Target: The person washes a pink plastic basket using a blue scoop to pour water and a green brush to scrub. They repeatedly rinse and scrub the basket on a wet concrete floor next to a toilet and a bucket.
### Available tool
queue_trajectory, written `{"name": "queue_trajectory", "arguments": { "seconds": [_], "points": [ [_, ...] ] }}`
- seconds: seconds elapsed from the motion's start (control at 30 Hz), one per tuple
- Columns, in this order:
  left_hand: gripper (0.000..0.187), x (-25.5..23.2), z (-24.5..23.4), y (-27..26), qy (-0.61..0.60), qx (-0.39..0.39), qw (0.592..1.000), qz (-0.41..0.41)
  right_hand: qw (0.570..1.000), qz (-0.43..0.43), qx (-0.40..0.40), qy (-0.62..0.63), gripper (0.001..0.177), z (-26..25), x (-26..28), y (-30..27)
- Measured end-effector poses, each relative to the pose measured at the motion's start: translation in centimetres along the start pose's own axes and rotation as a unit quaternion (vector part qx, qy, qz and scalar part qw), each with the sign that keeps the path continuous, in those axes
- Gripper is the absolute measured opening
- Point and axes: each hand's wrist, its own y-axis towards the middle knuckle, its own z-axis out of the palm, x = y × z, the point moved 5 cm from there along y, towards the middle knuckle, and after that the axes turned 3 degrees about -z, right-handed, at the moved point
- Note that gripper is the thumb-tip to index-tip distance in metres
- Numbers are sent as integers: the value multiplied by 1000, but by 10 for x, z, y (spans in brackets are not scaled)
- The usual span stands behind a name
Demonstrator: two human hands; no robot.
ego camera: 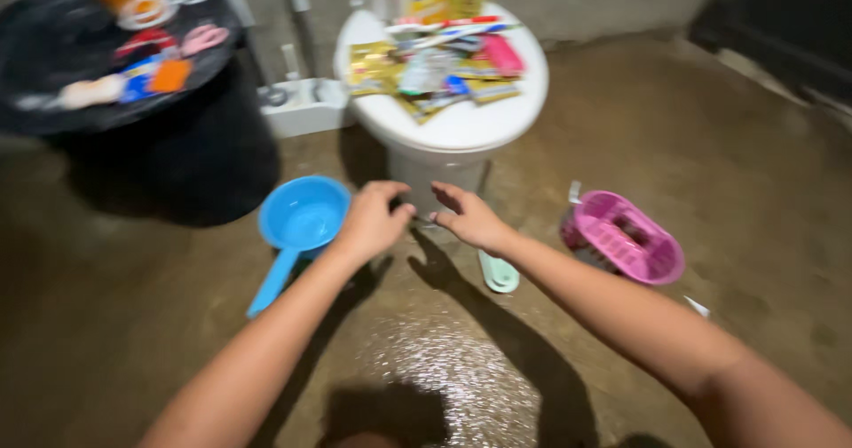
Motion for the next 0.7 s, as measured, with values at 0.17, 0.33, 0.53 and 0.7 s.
{"name": "queue_trajectory", "arguments": {
  "seconds": [0.17,0.33,0.53,0.7],
  "points": [
    [36,-74,129,8,-10,205,979,18,996,25,-43,-67,70,-94,-28,-50],
    [38,-37,280,-13,163,380,910,0,962,111,-137,-208,67,-174,-94,-135],
    [59,44,395,-14,152,244,941,-176,840,200,-364,-350,53,-247,-164,-253],
    [115,18,366,-32,107,148,942,-283,785,191,-273,-522,23,-244,-171,-288]
  ]
}}
